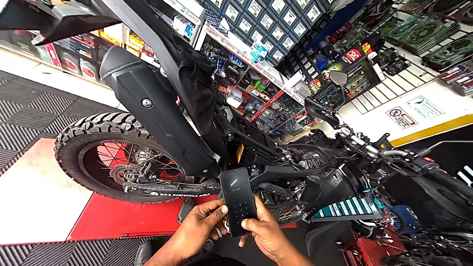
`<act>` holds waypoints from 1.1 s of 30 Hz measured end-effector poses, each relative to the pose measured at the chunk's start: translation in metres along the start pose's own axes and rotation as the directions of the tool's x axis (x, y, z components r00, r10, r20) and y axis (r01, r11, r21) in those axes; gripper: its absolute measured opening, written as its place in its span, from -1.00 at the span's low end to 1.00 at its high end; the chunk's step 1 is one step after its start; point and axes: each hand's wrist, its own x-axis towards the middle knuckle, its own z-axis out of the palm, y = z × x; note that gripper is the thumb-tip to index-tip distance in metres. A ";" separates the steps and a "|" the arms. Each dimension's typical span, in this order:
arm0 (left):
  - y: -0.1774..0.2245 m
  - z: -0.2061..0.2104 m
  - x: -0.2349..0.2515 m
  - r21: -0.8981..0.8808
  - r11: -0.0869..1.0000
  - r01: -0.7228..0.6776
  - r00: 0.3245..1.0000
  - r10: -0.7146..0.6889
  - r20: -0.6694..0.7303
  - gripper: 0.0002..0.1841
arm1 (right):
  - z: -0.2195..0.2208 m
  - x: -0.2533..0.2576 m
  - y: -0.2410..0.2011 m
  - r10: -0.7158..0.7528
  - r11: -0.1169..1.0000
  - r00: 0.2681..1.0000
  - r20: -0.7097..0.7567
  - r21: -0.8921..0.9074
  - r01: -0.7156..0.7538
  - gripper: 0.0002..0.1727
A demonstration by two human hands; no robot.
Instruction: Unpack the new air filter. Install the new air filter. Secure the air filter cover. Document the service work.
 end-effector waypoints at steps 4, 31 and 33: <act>-0.004 0.006 0.002 -0.009 1.000 -0.004 1.000 0.004 -0.008 -0.68 | -0.010 -0.003 0.001 -0.029 0.999 0.996 0.081 0.016 0.028 -0.08; -0.026 0.024 0.056 -0.172 0.975 0.142 0.955 -0.181 -0.237 -0.68 | -0.037 0.018 0.032 -0.161 0.884 0.979 -0.126 0.423 0.200 -0.06; -0.027 0.020 0.062 -0.146 0.979 0.139 0.958 -0.171 -0.229 -0.67 | -0.039 0.023 0.031 -0.159 0.884 0.979 -0.124 0.423 0.197 -0.05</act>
